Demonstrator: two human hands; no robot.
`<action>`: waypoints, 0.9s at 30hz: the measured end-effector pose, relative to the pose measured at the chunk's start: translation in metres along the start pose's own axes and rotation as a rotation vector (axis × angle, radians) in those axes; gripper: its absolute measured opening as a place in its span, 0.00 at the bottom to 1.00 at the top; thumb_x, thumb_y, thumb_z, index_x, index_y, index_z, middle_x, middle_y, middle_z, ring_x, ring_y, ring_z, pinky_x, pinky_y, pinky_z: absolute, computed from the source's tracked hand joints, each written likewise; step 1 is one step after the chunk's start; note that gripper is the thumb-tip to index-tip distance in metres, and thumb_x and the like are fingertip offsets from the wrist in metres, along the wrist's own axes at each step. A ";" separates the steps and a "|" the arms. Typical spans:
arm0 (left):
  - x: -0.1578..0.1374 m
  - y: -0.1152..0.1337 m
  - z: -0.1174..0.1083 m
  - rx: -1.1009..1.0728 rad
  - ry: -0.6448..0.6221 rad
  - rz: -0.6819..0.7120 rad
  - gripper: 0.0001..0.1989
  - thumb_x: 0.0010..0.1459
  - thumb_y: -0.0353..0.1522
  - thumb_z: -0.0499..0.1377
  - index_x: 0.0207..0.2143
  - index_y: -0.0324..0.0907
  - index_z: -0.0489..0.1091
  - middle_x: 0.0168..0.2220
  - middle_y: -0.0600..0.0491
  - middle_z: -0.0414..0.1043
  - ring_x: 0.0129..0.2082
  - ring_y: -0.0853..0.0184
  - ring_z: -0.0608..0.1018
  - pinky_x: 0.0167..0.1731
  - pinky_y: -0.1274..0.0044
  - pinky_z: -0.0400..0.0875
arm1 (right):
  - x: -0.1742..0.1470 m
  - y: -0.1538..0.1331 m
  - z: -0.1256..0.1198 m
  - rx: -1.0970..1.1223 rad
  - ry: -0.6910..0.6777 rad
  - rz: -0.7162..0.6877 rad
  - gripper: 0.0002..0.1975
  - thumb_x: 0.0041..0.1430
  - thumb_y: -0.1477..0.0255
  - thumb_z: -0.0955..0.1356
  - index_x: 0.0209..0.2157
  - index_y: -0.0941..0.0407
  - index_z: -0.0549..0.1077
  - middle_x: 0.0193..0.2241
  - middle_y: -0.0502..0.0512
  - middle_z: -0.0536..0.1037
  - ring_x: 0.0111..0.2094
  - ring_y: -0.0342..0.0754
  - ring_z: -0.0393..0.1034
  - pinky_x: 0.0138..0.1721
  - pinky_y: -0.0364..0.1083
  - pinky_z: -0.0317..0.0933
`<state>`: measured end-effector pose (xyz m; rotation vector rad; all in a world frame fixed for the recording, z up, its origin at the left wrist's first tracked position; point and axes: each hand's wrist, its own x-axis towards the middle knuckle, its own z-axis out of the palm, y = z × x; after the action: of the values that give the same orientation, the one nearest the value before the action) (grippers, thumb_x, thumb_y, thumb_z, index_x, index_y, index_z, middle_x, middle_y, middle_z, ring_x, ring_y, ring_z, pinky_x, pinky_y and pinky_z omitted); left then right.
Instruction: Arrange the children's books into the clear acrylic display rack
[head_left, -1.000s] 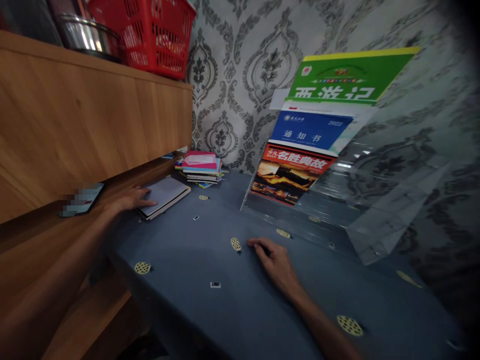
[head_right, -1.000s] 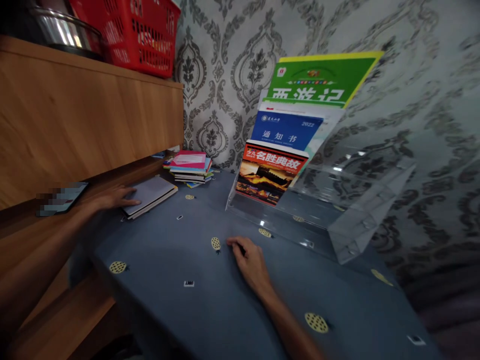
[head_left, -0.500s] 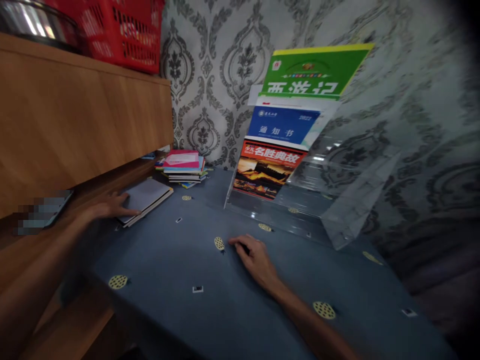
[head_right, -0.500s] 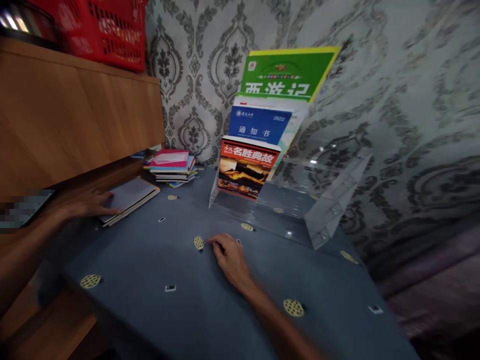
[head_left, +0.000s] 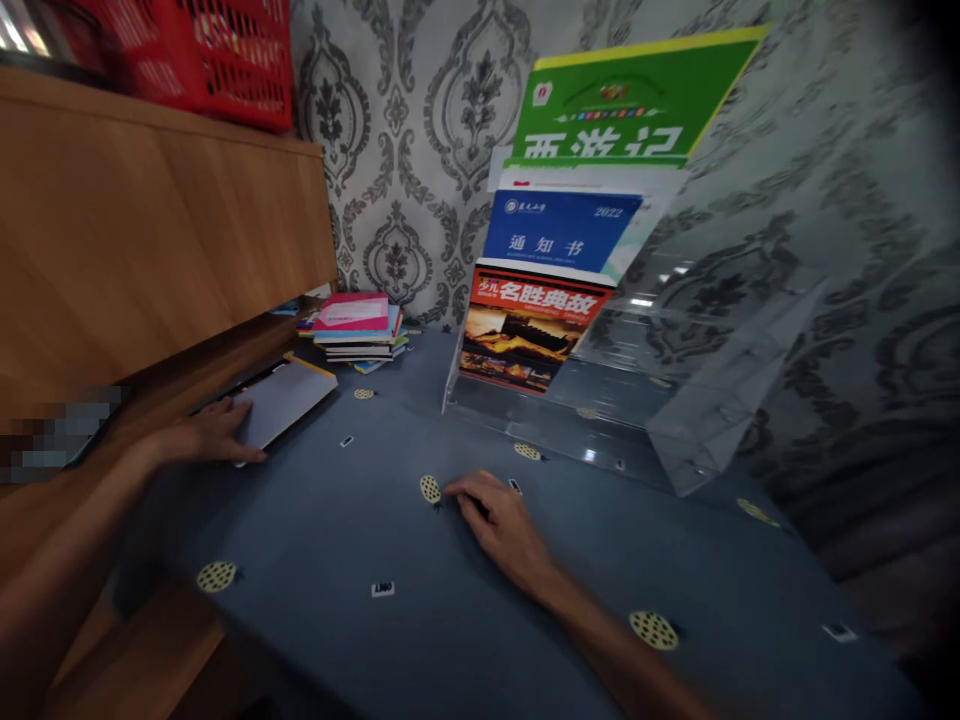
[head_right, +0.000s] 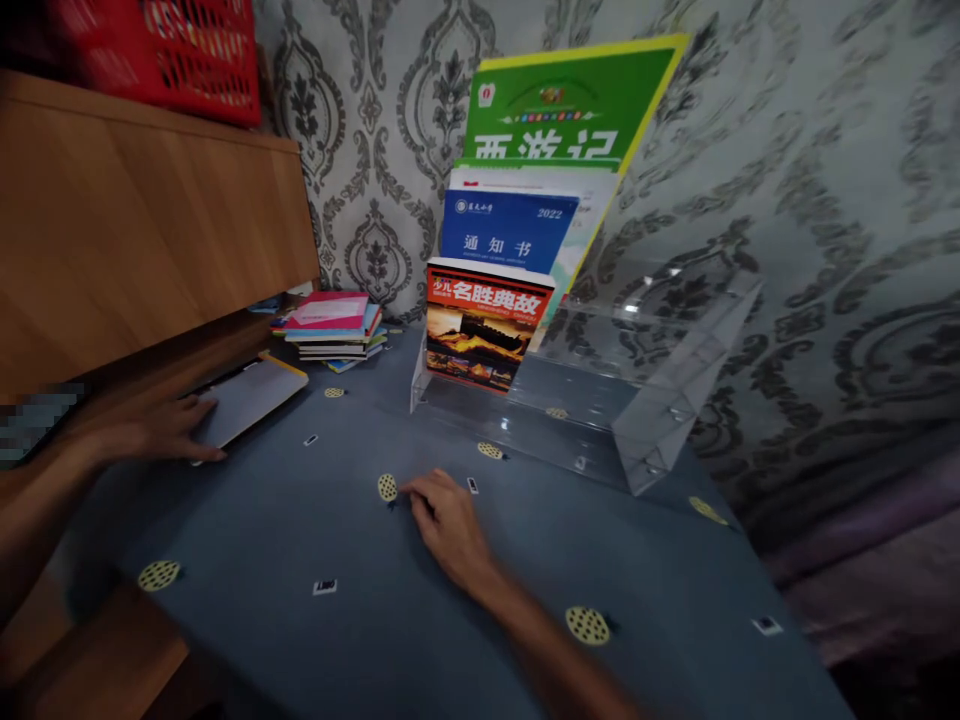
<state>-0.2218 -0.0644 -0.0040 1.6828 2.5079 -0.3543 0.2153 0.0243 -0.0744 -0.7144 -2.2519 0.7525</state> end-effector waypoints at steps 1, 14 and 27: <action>-0.004 0.004 -0.004 0.010 -0.059 -0.015 0.56 0.49 0.58 0.60 0.68 0.28 0.56 0.70 0.26 0.51 0.68 0.37 0.59 0.60 0.53 0.64 | 0.000 0.000 0.000 0.005 -0.006 -0.002 0.16 0.64 0.78 0.62 0.40 0.52 0.81 0.35 0.55 0.82 0.38 0.51 0.76 0.42 0.50 0.70; -0.056 0.081 -0.007 0.173 0.092 0.073 0.26 0.64 0.21 0.39 0.59 0.30 0.67 0.52 0.33 0.76 0.49 0.48 0.81 0.46 0.62 0.75 | 0.003 -0.006 -0.003 0.018 -0.027 0.036 0.15 0.64 0.74 0.61 0.38 0.51 0.80 0.35 0.55 0.83 0.38 0.52 0.77 0.43 0.51 0.71; -0.104 0.137 0.025 0.085 -0.015 0.471 0.33 0.59 0.21 0.50 0.68 0.39 0.58 0.67 0.38 0.62 0.64 0.48 0.70 0.56 0.62 0.72 | -0.002 -0.014 -0.003 0.010 0.134 -0.107 0.15 0.67 0.75 0.61 0.44 0.51 0.79 0.38 0.56 0.82 0.41 0.52 0.76 0.44 0.51 0.71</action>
<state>-0.0561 -0.1146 -0.0246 2.2125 2.0169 -0.4245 0.2146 0.0144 -0.0633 -0.6162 -2.1448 0.6441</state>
